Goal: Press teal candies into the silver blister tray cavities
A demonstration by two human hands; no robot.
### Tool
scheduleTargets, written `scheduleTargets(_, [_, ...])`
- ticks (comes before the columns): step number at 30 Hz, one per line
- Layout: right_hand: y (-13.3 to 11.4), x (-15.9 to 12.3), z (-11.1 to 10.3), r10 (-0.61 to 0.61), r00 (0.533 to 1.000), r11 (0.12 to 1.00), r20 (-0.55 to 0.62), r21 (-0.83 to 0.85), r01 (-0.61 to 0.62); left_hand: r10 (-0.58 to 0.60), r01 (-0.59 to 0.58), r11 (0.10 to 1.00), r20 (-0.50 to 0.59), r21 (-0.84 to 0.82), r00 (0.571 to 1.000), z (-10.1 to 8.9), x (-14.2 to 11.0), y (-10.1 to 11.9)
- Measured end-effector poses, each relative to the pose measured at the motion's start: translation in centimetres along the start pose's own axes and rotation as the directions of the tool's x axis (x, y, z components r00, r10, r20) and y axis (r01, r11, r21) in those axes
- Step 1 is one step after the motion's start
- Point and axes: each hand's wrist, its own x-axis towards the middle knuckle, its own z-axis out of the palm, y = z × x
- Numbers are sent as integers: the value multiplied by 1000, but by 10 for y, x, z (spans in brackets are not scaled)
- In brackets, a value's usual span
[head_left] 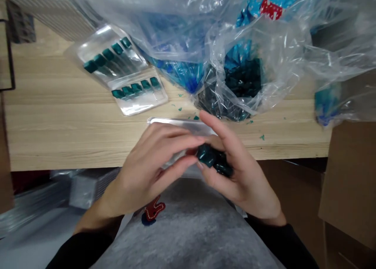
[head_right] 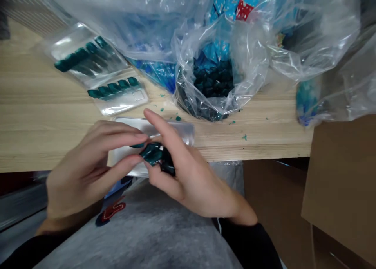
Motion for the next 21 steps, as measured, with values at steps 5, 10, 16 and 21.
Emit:
scheduleTargets(5, [0,0,-3,-33,997,999,63,25,31,-12,15,998,40,-53,999,-1,7,7])
scheduleTargets(10, [-1,3,1,-63,996,998,67,32,61,-29,29,1000,-17,9,999,2,2,11])
scheduleTargets(16, [-2,8,2,-88,994,991,64,-99,94,-153,150,984,-25,-96,988,6,3,12])
scheduleTargets(21, [3,7,-2,-226,972,973,59,-34,228,-216,188,937,-68,-294,974,8,3,8])
